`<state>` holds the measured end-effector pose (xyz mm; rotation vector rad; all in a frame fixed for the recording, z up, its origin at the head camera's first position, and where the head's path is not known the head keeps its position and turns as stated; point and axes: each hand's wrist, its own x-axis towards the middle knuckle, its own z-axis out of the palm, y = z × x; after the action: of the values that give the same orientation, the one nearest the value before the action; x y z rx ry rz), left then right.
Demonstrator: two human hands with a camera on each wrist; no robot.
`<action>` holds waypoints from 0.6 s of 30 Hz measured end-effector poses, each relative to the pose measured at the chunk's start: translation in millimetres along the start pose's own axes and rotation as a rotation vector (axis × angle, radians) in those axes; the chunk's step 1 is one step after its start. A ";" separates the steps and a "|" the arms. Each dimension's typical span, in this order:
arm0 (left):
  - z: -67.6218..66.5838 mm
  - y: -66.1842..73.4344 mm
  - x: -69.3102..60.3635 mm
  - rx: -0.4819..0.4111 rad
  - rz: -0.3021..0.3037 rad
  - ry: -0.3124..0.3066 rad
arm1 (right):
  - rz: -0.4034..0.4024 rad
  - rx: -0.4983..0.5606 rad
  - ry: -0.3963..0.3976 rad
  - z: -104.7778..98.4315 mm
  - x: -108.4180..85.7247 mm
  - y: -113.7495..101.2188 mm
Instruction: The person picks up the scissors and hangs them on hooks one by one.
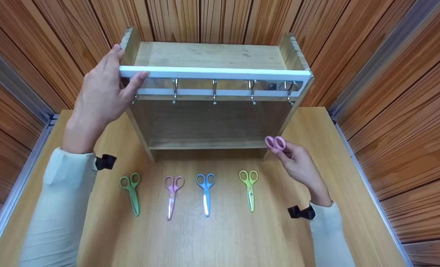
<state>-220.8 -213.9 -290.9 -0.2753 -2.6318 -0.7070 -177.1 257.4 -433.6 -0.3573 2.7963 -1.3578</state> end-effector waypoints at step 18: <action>1.7 0.4 -1.5 0.000 -0.010 0.005 | -0.283 0.302 -0.027 -20.0 24.5 -36.9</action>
<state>-220.0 -212.8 -292.7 -0.2595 -2.6299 -0.7099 -195.9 245.7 -390.3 -0.7734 2.5337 -1.7829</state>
